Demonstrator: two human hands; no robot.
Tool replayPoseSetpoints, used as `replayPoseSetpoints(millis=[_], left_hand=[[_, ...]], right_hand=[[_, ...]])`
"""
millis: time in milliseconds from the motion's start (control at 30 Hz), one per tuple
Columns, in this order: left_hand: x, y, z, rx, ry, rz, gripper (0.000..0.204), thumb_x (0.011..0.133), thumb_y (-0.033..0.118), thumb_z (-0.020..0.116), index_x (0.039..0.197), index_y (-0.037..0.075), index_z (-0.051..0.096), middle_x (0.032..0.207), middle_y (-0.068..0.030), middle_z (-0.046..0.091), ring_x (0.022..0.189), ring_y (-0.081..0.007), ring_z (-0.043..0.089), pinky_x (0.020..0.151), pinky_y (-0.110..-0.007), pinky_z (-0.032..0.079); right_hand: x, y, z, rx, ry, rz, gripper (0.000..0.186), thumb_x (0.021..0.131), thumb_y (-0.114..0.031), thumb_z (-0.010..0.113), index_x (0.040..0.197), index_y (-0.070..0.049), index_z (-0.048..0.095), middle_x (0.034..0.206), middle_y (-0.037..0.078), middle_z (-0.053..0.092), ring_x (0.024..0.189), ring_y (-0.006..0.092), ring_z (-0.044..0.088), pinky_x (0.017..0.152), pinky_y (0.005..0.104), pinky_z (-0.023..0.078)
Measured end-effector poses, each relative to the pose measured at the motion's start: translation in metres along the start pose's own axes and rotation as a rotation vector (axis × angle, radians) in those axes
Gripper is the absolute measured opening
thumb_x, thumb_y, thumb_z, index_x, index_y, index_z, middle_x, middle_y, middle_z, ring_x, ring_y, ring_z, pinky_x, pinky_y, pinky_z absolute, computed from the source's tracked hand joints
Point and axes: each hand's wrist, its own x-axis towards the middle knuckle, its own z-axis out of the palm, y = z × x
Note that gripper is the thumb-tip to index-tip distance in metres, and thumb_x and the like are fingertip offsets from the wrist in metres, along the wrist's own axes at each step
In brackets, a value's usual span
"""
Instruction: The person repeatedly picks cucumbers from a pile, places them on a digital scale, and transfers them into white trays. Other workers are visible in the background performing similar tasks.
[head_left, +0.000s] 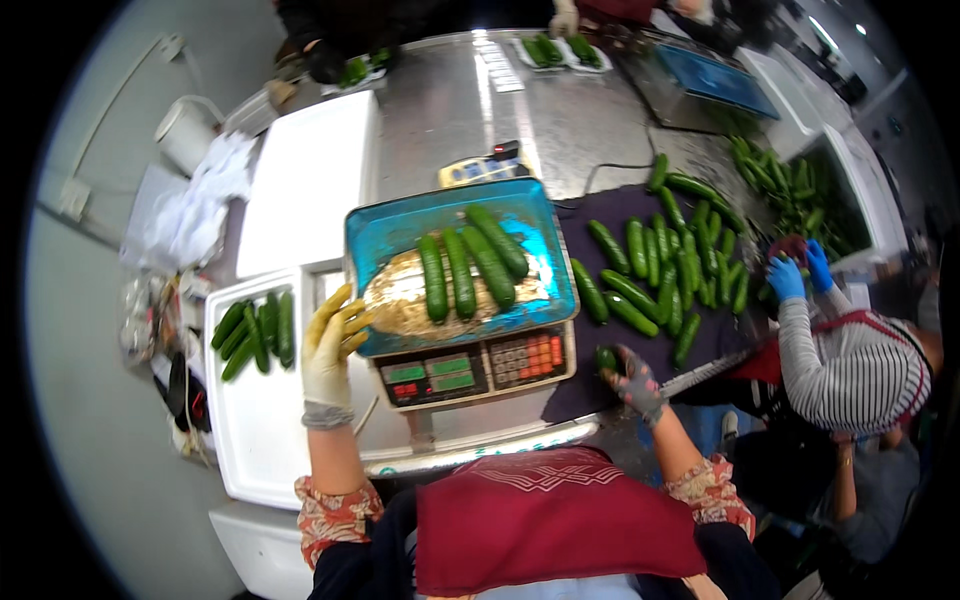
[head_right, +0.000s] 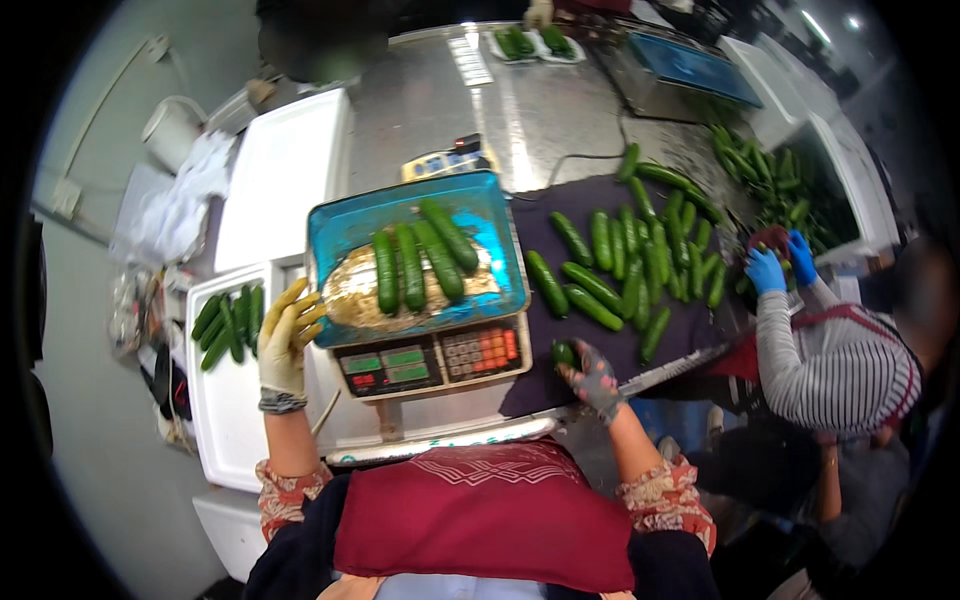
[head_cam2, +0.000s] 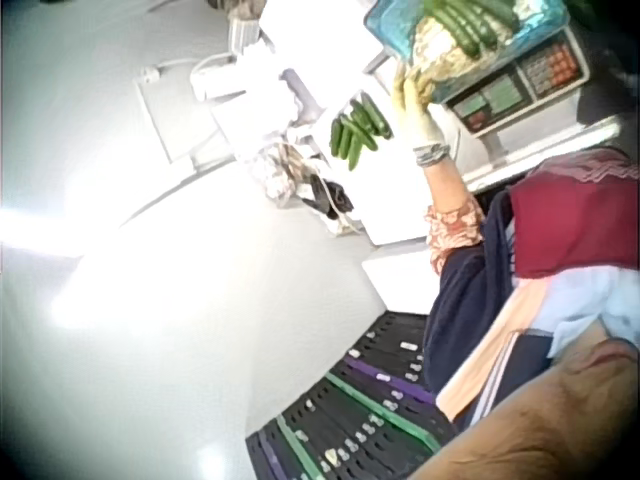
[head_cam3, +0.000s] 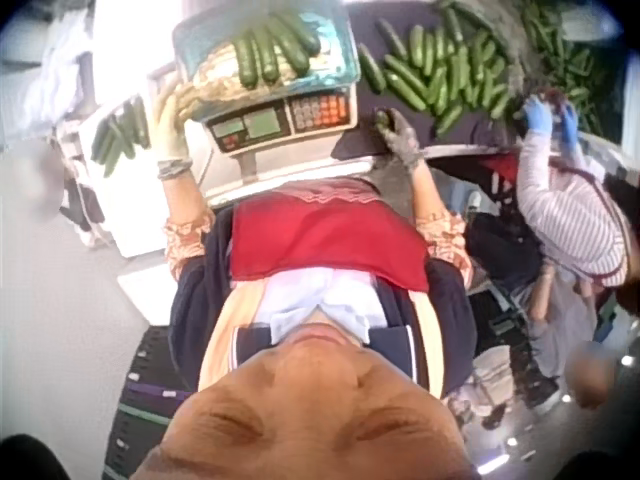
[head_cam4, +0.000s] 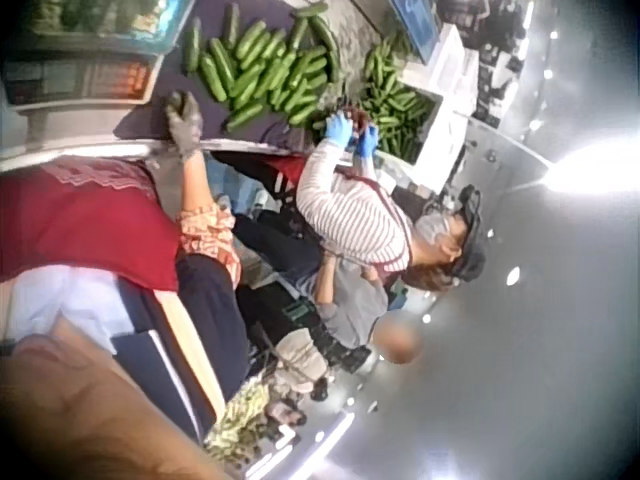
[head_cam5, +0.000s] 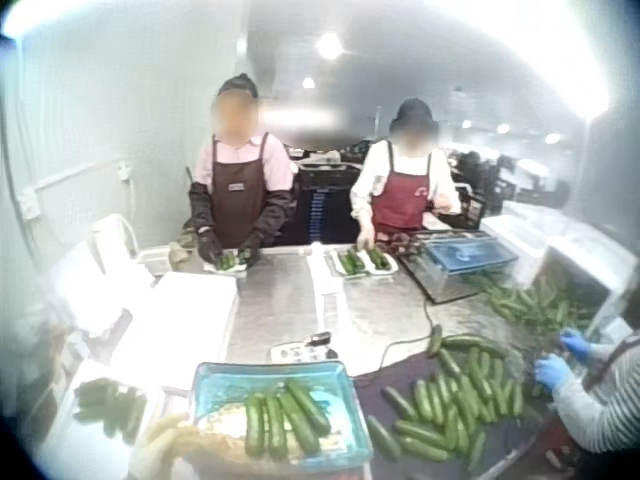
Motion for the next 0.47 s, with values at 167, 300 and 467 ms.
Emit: replayPoseSetpoints(millis=[167,300,467], left_hand=[[0.009,-0.011,0.005,-0.042,-0.057,-0.021,0.038,0.094,0.02,0.048,0.127,0.001,0.047,0.113,-0.013,0.058,0.096,-0.0163,0.061,0.076,-0.023,0.05],[0.016,-0.013,0.011,-0.071,-0.095,-0.021,0.038,0.094,0.018,0.047,0.127,0.0,0.046,0.11,-0.0134,0.06,0.094,-0.0172,0.062,0.075,-0.024,0.053],[0.022,-0.016,0.013,-0.059,-0.108,-0.031,0.04,0.094,0.019,0.049,0.128,-0.001,0.045,0.11,-0.0141,0.06,0.094,-0.0187,0.063,0.074,-0.024,0.055]], right_hand=[[0.013,0.043,-0.022,0.404,0.122,0.189,0.054,0.086,-0.028,0.057,0.128,0.003,0.042,0.115,0.018,0.057,0.107,0.0242,0.055,0.091,0.0328,0.043],[0.03,0.039,-0.027,-0.221,0.161,0.066,0.044,0.084,-0.026,0.057,0.12,-0.003,0.049,0.108,0.017,0.059,0.101,0.0312,0.057,0.087,0.0397,0.044],[0.071,-0.031,-0.007,-0.581,0.267,-0.148,0.031,0.08,-0.021,0.059,0.107,-0.008,0.055,0.098,0.018,0.059,0.091,0.0352,0.057,0.082,0.0447,0.044]])
